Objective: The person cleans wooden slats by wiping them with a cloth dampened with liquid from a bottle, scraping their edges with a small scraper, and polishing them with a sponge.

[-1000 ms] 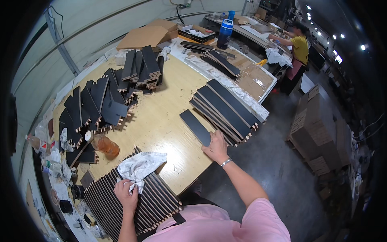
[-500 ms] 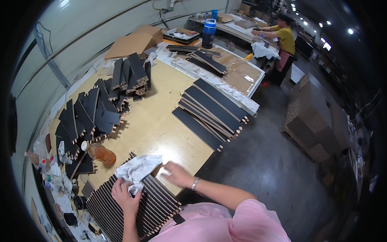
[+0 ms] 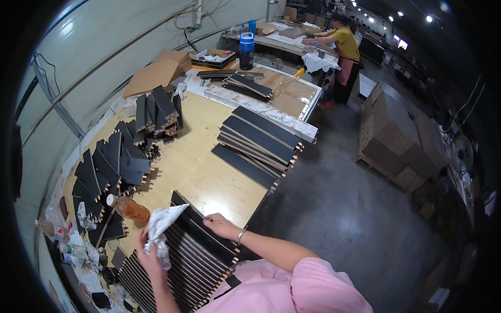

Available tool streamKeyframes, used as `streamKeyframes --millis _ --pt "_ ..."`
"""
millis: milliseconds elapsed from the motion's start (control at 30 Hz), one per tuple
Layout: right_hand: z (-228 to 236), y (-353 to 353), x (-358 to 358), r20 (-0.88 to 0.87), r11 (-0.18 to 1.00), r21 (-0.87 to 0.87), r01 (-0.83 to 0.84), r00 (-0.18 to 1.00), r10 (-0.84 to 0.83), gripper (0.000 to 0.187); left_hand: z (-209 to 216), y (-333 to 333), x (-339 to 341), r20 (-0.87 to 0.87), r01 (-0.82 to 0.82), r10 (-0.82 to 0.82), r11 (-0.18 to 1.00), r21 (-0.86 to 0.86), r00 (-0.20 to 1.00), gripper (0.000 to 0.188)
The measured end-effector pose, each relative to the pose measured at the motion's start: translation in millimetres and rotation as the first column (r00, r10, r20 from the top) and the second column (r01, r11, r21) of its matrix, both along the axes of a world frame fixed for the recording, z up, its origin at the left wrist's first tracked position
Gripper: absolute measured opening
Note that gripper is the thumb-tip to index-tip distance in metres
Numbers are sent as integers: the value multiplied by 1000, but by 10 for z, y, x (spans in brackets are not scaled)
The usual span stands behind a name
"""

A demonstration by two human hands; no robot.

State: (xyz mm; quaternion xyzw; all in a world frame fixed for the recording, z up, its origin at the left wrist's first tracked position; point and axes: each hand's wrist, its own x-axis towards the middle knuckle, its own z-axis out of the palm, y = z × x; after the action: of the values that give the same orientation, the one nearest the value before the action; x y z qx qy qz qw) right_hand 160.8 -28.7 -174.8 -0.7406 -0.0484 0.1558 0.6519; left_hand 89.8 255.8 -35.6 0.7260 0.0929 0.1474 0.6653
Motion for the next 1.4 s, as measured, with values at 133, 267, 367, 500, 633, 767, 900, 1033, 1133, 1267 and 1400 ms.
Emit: streamKeyframes --millis 133,267,367,500,633,767,900,1033,1133,1267,1400 --pt "630 -56 -125 -253 908 402 119 967 -15 35 283 -689 -271 103 300 -407 799 521 907 51" --pt "955 -52 -457 -320 848 519 108 944 75 35 50 -956 174 257 261 -604 635 727 754 59" --pt "1287 -70 -567 -370 819 574 10 895 248 37 1 -646 807 319 56 -311 788 613 895 46" --pt "1318 -42 -634 -430 830 552 78 879 204 40 -77 -579 970 316 -57 -185 779 624 931 46" --pt "1012 -306 -304 -527 683 637 359 848 46 54 -80 -1289 -261 291 378 -648 688 619 704 49" --pt "1085 -497 -166 -448 779 540 319 892 -55 57 24 -884 -463 164 618 -775 596 512 611 43" --pt "1077 -350 -227 -390 765 626 150 910 142 54 462 -798 236 213 224 -290 931 288 933 41" --pt "1191 -32 -351 -424 683 688 245 899 105 50 444 -1102 -4 291 315 -655 646 696 698 48" --pt "1406 48 -568 -393 783 622 -2 864 315 48 275 -674 530 324 56 -304 801 596 896 41" --pt "1274 43 -686 -390 728 685 30 859 331 49 316 -820 481 335 16 -306 759 651 891 32" --pt "743 -71 -640 -452 740 642 199 878 157 46 106 -1258 -223 334 210 -498 755 621 800 26"
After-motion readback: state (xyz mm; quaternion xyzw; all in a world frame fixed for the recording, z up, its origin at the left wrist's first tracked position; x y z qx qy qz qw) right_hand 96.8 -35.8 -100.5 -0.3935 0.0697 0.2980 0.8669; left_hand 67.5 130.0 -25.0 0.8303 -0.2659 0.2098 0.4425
